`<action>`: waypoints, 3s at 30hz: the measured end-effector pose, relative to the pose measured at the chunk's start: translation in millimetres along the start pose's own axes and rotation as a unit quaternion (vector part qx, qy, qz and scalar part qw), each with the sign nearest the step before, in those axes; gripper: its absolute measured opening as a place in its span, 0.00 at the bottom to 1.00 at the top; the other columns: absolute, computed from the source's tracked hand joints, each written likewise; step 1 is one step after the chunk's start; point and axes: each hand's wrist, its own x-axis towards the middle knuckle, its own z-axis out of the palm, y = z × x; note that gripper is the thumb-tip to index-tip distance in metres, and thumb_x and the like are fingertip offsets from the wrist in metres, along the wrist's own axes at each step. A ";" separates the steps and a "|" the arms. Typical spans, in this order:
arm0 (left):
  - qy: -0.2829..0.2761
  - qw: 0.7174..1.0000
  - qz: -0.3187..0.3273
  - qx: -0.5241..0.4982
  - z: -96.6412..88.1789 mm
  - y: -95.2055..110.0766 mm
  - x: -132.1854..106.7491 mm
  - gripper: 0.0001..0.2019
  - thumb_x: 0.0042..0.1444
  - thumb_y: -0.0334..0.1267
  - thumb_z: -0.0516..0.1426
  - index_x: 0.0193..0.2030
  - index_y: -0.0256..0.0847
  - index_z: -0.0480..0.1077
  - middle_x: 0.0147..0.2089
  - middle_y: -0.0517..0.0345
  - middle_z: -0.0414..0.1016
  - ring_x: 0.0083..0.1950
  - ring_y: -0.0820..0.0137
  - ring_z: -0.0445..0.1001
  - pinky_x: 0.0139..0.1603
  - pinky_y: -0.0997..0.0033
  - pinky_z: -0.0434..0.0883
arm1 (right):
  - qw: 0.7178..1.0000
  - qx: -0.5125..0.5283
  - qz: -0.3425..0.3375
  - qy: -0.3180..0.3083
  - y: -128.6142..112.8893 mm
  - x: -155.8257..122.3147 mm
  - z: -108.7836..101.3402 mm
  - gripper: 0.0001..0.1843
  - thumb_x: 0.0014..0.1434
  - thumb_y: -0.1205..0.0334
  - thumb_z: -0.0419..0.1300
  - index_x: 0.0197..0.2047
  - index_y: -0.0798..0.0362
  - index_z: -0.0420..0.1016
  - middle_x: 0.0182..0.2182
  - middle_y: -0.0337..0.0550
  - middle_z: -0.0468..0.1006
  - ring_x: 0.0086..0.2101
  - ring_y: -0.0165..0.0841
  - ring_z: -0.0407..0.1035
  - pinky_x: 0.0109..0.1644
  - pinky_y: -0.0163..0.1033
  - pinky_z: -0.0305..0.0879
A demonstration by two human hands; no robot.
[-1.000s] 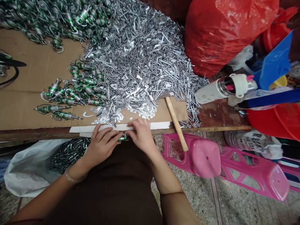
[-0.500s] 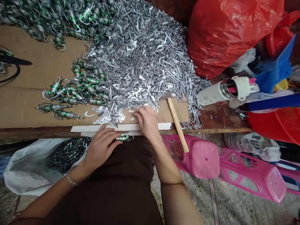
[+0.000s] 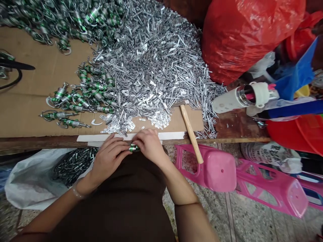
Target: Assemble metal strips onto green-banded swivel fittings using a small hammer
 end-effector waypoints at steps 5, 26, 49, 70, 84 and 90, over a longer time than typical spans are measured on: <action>0.004 1.000 -0.004 -0.007 0.8 -0.4 0.0 0.02 0.55 0.33 0.58 0.35 0.41 0.70 0.35 0.61 0.76 0.44 0.67 0.71 0.60 0.50 0.64 | 0.932 -0.094 0.190 0.295 57.1 3.9 -36.9 0.12 0.58 0.56 0.54 0.43 0.52 0.70 0.41 0.50 0.72 0.43 0.41 0.63 0.45 0.46 0.57; 0.005 1.000 0.016 0.006 -0.3 -0.1 1.1 0.02 0.54 0.33 0.58 0.35 0.40 0.69 0.35 0.60 0.76 0.44 0.66 0.71 0.59 0.50 0.65 | 0.975 -0.201 0.001 0.097 -12.3 -71.6 0.0 0.18 0.65 0.59 0.44 0.53 0.52 0.67 0.28 0.45 0.76 0.27 0.33 0.70 0.27 0.35 0.64; 0.038 0.995 0.039 -0.078 -19.1 2.7 7.0 0.07 0.57 0.28 0.54 0.40 0.40 0.71 0.36 0.57 0.72 0.38 0.75 0.73 0.39 0.79 0.73 | 0.981 -0.128 0.045 0.141 34.3 33.2 -18.6 0.09 0.60 0.60 0.53 0.38 0.50 0.74 0.36 0.45 0.71 0.40 0.38 0.61 0.46 0.43 0.58; 0.036 0.986 -0.015 -0.162 -20.3 10.3 27.9 0.06 0.55 0.30 0.57 0.37 0.41 0.73 0.35 0.59 0.72 0.36 0.75 0.72 0.37 0.78 0.71 | 0.977 0.113 -0.076 0.164 -6.3 -33.8 -14.4 0.09 0.56 0.59 0.60 0.41 0.50 0.69 0.36 0.41 0.74 0.39 0.31 0.67 0.43 0.36 0.64; -0.001 0.969 -0.158 -0.190 -13.5 20.5 21.7 0.04 0.52 0.35 0.56 0.30 0.41 0.72 0.30 0.60 0.72 0.33 0.74 0.72 0.34 0.77 0.70 | 0.928 -0.088 -0.133 0.336 -9.8 -36.3 13.6 0.03 0.59 0.66 0.57 0.35 0.51 0.71 0.28 0.39 0.76 0.33 0.30 0.66 0.39 0.38 0.59; 0.010 0.961 -0.201 -0.187 -11.5 23.1 20.3 0.05 0.52 0.35 0.54 0.26 0.39 0.67 0.28 0.61 0.70 0.31 0.74 0.70 0.31 0.77 0.69 | 0.946 -0.033 -0.143 0.289 -7.0 -37.0 16.5 0.05 0.61 0.66 0.53 0.36 0.51 0.69 0.28 0.39 0.76 0.31 0.30 0.66 0.38 0.38 0.60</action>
